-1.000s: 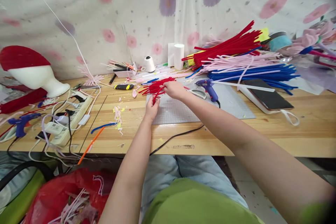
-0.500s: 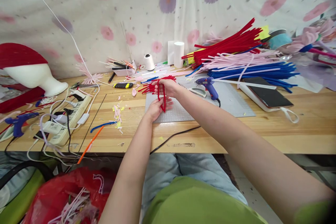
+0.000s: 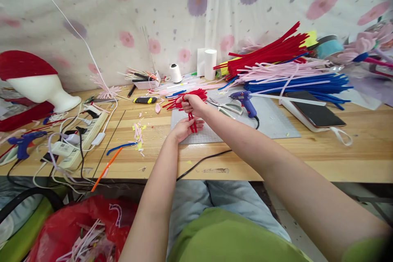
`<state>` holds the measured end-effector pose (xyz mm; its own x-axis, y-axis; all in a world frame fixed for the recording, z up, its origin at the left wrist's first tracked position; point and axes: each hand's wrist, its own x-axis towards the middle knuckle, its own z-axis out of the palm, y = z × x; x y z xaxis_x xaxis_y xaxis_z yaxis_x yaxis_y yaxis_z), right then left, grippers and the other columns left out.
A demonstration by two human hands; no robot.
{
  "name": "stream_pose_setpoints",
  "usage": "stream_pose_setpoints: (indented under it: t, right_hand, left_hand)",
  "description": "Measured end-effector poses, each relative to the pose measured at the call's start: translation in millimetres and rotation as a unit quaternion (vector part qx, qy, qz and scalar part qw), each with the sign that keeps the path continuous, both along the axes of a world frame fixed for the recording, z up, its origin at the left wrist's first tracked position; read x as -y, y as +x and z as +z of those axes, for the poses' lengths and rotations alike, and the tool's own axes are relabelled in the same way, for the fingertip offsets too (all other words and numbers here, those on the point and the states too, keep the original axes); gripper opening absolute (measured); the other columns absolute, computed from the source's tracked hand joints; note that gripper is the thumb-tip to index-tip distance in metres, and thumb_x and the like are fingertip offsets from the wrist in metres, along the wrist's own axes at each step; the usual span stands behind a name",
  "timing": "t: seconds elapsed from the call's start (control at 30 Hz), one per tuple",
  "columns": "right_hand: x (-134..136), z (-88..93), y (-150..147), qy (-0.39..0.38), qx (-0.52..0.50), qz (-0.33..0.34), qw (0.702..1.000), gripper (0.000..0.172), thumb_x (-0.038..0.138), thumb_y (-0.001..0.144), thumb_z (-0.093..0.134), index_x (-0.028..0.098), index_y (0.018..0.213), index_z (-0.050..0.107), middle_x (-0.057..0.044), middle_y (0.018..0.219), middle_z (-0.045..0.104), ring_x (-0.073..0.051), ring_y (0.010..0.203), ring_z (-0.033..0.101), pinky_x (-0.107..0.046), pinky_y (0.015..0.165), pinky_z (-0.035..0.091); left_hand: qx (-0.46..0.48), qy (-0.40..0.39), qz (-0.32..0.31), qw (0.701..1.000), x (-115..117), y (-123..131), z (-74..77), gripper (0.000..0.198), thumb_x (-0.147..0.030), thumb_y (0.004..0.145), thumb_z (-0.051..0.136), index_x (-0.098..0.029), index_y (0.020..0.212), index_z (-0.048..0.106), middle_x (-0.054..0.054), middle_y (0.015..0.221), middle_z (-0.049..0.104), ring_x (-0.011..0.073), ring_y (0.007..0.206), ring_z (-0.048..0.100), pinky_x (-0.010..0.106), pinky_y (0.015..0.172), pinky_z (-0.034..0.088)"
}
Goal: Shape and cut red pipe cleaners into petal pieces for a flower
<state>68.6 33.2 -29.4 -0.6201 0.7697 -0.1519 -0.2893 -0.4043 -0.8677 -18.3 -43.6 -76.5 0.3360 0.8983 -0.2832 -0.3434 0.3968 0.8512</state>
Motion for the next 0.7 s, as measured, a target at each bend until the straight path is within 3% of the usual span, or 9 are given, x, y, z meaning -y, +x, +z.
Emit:
stream_pose_setpoints:
  t: [0.1,0.23,0.33,0.47,0.7]
  right_hand:
    - [-1.1,3.5,-1.1,0.001,-0.013,-0.007,1.0,0.01,0.013,0.07,0.037,0.015,0.072,0.046,0.009,0.039,0.021,-0.005,0.032,0.008,-0.016,0.029,0.008]
    - [-3.4,8.5,-1.6,0.005,-0.022,-0.008,1.0,0.01,0.014,0.07,0.037,0.015,0.071,0.046,0.009,0.039,0.019,-0.005,0.032,0.007,-0.015,0.029,0.009]
    - [-3.8,9.6,-0.4,0.006,-0.014,-0.013,1.0,0.009,0.013,0.07,0.037,0.015,0.071,0.046,0.009,0.039,0.02,-0.005,0.033,0.008,-0.014,0.028,0.009]
    - [-4.9,8.0,2.8,0.004,0.005,-0.014,1.0,0.009,0.013,0.07,0.037,0.015,0.071,0.046,0.009,0.039,0.02,-0.005,0.033,0.007,-0.015,0.028,0.009]
    - [-4.9,3.3,6.3,0.028,0.001,-0.014,1.0,0.014,0.012,0.072,0.035,0.015,0.073,0.049,0.009,0.038,0.021,-0.005,0.034,0.007,-0.016,0.03,0.009]
  left_hand:
    - [0.036,0.021,0.014,0.999,-0.3,1.5,-0.5,0.004,-0.016,0.08,0.053,-0.012,0.078,0.053,0.001,0.063,0.055,0.0054,0.051,0.047,0.019,0.052,0.039]
    - [0.096,0.045,0.023,0.994,-2.5,3.5,-2.8,0.017,-0.03,0.083,0.051,-0.013,0.078,0.053,-0.003,0.057,0.045,0.0029,0.044,0.036,0.016,0.043,0.029]
    - [0.072,0.046,0.052,0.995,-4.1,4.2,-4.5,0.014,-0.025,0.083,0.05,-0.012,0.08,0.056,0.0,0.061,0.052,0.0041,0.049,0.045,0.017,0.048,0.036]
    - [0.012,0.041,0.085,0.995,-5.2,4.0,-5.4,0.012,-0.02,0.08,0.054,-0.01,0.083,0.06,0.006,0.071,0.063,0.0108,0.065,0.06,0.026,0.068,0.048]
    - [-0.027,0.021,0.093,0.995,-2.9,7.0,0.0,0.015,-0.013,0.082,0.047,-0.008,0.081,0.061,0.011,0.076,0.067,0.0171,0.079,0.065,0.034,0.075,0.051]
